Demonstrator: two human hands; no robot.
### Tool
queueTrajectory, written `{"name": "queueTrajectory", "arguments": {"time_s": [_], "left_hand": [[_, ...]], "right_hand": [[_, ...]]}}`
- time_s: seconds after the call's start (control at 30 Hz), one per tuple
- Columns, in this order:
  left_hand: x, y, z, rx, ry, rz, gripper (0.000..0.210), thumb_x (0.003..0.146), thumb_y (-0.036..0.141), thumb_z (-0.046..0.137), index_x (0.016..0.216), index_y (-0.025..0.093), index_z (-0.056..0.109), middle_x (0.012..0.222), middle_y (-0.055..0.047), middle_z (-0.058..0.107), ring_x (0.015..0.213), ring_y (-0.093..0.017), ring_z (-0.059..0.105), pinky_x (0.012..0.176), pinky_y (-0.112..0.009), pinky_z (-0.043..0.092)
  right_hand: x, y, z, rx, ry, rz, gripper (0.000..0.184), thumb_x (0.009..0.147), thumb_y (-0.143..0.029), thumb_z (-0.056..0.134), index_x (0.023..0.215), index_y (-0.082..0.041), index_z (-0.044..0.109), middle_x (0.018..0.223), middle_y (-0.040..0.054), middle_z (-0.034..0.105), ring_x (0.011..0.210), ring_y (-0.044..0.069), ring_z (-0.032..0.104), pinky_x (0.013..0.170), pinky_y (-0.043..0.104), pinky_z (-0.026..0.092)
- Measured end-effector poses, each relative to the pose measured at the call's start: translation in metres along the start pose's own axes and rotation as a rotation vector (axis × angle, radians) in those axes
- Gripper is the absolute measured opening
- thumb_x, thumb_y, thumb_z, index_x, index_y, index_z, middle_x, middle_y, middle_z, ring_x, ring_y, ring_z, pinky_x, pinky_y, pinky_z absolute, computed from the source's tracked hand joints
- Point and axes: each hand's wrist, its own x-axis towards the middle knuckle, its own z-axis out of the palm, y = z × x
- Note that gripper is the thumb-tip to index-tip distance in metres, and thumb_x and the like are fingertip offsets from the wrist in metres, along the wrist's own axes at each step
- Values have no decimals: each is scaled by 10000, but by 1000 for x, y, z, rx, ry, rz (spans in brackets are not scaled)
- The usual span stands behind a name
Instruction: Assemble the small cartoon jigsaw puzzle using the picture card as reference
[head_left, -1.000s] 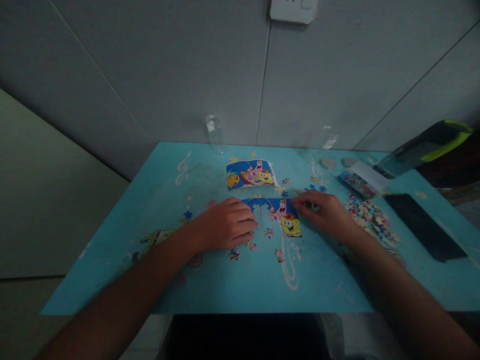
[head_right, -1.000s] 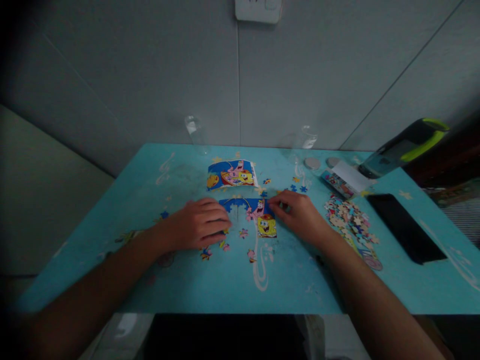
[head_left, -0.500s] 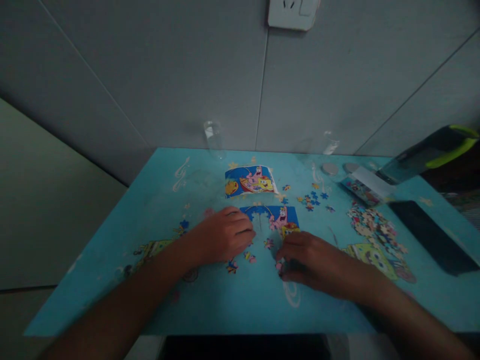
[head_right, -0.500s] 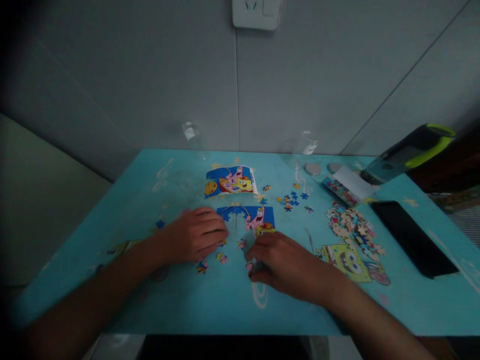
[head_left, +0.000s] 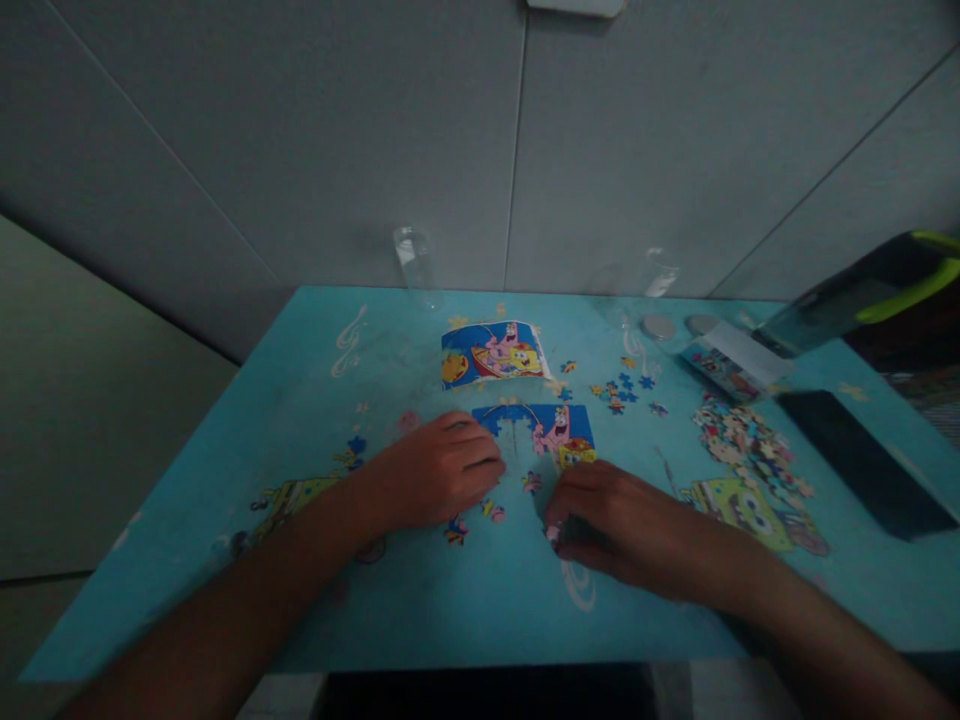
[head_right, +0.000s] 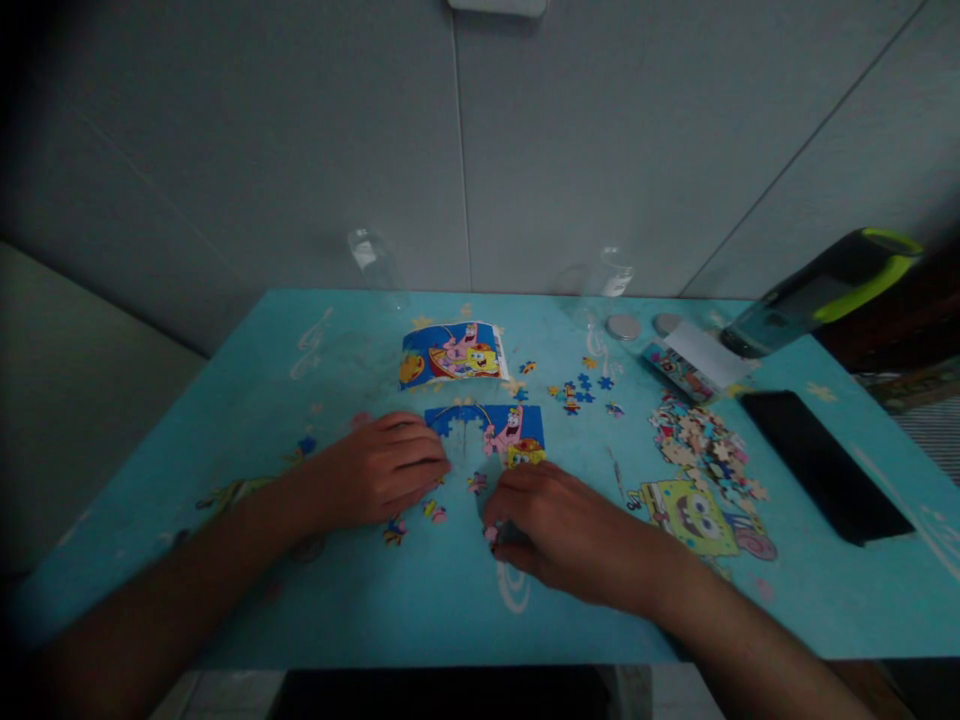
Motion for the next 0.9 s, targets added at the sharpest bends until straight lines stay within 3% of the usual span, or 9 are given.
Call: {"name": "queueTrajectory", "arguments": {"time_s": [0.4,0.53,0.8,0.9], "left_hand": [[-1,-2,1,-17,-7,-2,142,1008,194,552,1044,167,687,1025,-55,704,993,-203,615,947,-396,476],[-1,-1,1,-18,-20,-10,128,1002,184,562,1024,173,687,1008,-51,701,976,-198,614,939,-389,477],[0,0,0,-11,-19,-7,128,1007,200,559,1014,173,684,1009,-56,700,979,-197,612,952,-394,475],[1,1,-1,-9,-13,-10,127,1004,197,561,1008,175,686,1001,-55,702,965,-191,617,946,-384,479]], "right_hand": [[-1,-14,13,19,-49,-74,165,981,-167,608,1112,-237,680,1016,3,704,1001,153,635,966,324,446],[2,-15,17,-19,-51,-40,194,985,-260,636,1175,-241,671,1049,22,687,1020,177,626,948,342,456],[3,-17,28,-37,-7,-3,57,968,-226,658,993,-224,710,1034,17,675,991,169,627,923,318,475],[2,-16,31,-43,40,37,168,921,-227,721,1088,-224,702,1104,37,666,1035,193,631,955,340,485]]}}
